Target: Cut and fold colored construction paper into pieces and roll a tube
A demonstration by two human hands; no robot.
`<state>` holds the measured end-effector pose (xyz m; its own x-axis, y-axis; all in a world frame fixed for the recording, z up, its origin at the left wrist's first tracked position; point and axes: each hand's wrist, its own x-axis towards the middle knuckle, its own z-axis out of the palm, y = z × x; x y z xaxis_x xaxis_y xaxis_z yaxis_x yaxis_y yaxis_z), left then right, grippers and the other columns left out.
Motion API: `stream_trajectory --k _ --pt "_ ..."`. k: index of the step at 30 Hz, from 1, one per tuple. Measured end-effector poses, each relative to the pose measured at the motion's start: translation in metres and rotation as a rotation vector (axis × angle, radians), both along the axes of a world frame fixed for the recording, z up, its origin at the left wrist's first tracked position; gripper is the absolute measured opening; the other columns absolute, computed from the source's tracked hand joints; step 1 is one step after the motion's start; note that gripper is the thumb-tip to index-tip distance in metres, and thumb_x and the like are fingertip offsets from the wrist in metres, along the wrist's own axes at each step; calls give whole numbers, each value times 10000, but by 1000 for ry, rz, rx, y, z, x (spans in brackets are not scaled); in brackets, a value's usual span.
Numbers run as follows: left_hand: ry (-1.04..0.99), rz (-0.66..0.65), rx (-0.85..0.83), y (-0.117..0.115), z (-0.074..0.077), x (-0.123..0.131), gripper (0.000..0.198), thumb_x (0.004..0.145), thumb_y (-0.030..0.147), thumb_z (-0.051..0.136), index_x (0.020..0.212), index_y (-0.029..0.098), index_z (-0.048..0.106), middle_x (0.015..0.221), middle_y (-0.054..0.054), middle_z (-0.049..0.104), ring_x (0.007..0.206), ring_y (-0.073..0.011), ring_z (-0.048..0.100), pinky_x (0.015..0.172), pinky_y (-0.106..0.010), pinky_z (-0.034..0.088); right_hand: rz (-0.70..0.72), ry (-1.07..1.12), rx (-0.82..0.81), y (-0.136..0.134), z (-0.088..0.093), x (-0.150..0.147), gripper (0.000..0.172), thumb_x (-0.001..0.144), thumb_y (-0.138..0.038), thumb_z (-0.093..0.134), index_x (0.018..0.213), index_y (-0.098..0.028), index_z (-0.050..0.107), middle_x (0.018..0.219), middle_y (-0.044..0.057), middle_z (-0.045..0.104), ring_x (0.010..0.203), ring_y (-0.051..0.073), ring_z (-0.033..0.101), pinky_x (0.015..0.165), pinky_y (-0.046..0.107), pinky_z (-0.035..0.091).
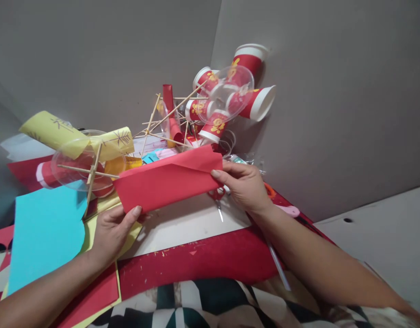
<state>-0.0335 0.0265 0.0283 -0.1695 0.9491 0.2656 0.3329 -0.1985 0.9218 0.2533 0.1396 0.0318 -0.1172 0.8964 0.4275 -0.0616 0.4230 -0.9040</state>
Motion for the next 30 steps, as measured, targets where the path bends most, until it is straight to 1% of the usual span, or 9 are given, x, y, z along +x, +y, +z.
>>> stream_trajectory --k 5,8,11,14,18,22,25,27,30 --pt "-92 47 -33 5 -3 -2 185 807 321 768 683 187 743 675 6 724 625 -98 630 622 -177 516 -131 -66 104 -5 1 -6 61 747 -275 774 704 -233 769 663 -13 716 596 127 606 554 244 501" --pt "-167 50 -46 7 -4 0 174 798 296 780 694 174 713 672 14 707 621 -81 624 619 -161 509 -154 -79 131 -9 0 -7 59 758 -250 757 700 -238 759 649 -17 700 592 126 600 554 243 497" --pt "-321 32 -65 9 -5 2 188 765 275 812 783 178 652 716 26 716 619 -84 653 615 -171 533 -146 -88 145 -11 -2 -8 33 772 -238 742 746 -243 761 700 -8 720 623 137 625 569 253 511" --pt "-435 -1 -74 10 -5 5 331 748 259 829 964 214 582 825 16 761 651 -109 696 617 -199 566 -181 -85 157 -12 -4 -9 54 758 -239 748 715 -230 715 657 -18 671 584 119 581 543 241 479" --pt "-462 -14 -64 9 -3 6 613 742 247 838 1253 255 498 922 -15 785 744 -134 732 670 -214 592 -253 -91 157 -14 -4 -11 168 728 -254 760 667 -213 609 593 -49 546 511 84 462 472 213 384" --pt "-488 -35 -118 11 -2 4 830 752 268 837 1453 238 391 931 -50 792 814 -168 751 758 -241 602 -259 -123 222 -15 -3 -11 178 747 -243 740 678 -213 578 607 -52 532 517 88 468 475 215 384" --pt "-528 -82 -180 15 0 2 772 773 300 818 1443 210 444 1015 -88 784 728 -163 738 661 -230 600 -244 -145 262 -16 -4 -11 177 755 -254 741 695 -224 577 594 -54 542 500 99 477 465 223 389" --pt "-573 -111 -215 19 0 1 674 781 310 808 1387 216 527 1123 -100 761 739 -161 733 630 -227 599 -241 -163 277 -18 -6 -11 166 763 -261 744 706 -232 591 599 -49 558 504 104 484 472 231 398" --pt "-638 -112 -284 23 1 1 496 797 319 790 1259 201 652 1181 -105 744 905 -190 741 762 -244 609 -222 -199 282 -20 -8 -10 157 770 -269 747 706 -242 607 609 -36 576 526 116 503 487 245 413"
